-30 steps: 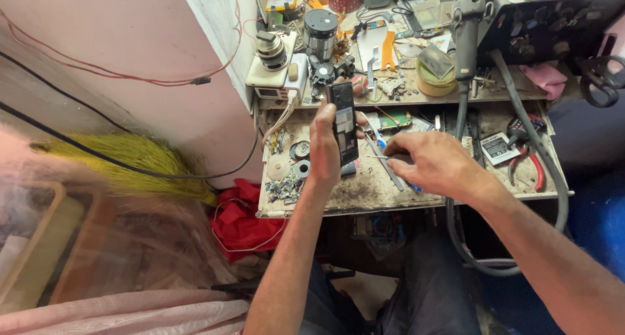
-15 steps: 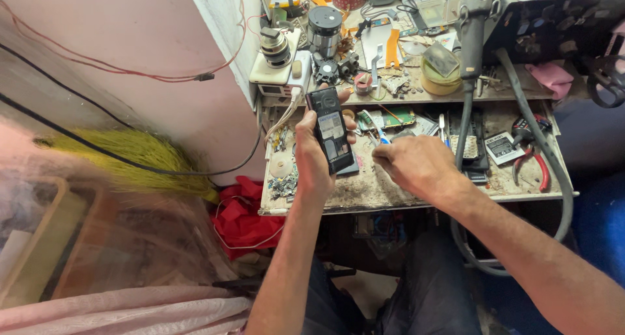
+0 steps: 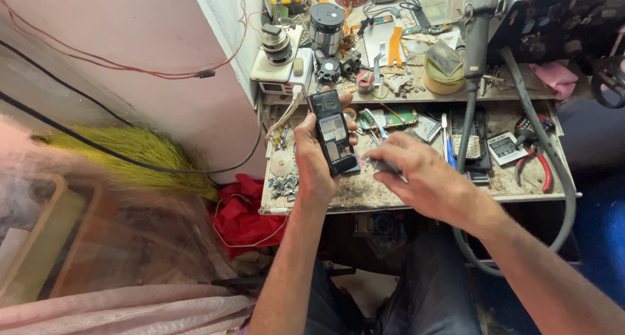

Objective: The person sits at a cluttered repair workbench and disassembles a feature phone, using a screwdriver to remove screws from the back of the handset and a spudger to pry at its internals. They then pick up a hot air gun and direct it at a small circuit board held in the other hand.

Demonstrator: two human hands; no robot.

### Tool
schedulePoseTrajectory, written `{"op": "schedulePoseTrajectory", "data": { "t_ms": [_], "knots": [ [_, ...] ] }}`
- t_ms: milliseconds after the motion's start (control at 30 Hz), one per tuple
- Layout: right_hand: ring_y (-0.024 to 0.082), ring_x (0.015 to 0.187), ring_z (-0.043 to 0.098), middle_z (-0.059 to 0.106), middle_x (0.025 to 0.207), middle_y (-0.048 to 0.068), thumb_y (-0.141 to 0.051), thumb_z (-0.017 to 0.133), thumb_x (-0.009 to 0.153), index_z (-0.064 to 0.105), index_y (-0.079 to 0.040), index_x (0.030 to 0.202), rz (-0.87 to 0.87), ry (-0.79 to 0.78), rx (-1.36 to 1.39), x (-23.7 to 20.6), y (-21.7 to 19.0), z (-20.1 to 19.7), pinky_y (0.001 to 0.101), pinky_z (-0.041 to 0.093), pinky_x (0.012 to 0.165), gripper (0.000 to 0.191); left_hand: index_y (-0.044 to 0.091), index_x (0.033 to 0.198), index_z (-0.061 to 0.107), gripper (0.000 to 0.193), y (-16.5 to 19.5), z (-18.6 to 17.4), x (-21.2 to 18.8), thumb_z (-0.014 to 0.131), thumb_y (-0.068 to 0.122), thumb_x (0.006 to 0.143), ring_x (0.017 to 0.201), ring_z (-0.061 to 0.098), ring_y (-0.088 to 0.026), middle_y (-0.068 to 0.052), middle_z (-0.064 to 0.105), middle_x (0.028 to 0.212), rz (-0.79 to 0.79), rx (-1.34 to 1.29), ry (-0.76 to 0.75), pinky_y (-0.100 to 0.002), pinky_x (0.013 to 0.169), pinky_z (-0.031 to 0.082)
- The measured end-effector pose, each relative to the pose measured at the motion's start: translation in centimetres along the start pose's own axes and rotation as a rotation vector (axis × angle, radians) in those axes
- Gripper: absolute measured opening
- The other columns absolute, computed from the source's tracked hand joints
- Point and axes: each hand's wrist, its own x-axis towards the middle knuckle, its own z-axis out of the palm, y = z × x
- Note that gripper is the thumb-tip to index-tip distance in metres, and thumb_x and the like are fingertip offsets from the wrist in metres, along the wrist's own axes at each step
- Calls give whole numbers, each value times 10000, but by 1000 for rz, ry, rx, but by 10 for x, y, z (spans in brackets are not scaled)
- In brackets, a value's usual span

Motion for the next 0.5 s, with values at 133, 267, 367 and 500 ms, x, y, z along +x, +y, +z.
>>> {"op": "schedulePoseTrajectory", "data": {
  "t_ms": [133,267,367,500],
  "knots": [
    [265,805,723,728,902,118,-152,780,823,655,-48,1154,52,-34,67,-1,-18,-4,382,561,707,369,25,1565,394,555,1,0,0,282,332,1117,903,643,-174,-171,640,1331,-5,34,17,-308,734,573],
    [241,769,733,734,875,90,-150,784,840,691,-58,1052,66,-28,61,3,-23,-4,363,566,683,249,37,1570,388,553,1,0,1,281,335,1116,886,637,-166,-163,637,1326,-23,2,13,-292,714,564],
    [237,766,734,736,873,88,-142,781,831,696,-50,1032,54,-20,58,4,-23,-3,359,570,684,236,42,1576,383,557,0,0,1,280,339,1116,885,635,-164,-161,634,1326,-25,-4,5,-289,710,563],
    [234,767,737,740,877,91,-148,788,828,695,-47,1028,57,-27,58,5,-23,-2,359,568,684,242,46,1587,377,561,-1,0,1,278,337,1117,896,632,-157,-159,631,1327,-27,-3,8,-287,714,563]
  ]
}}
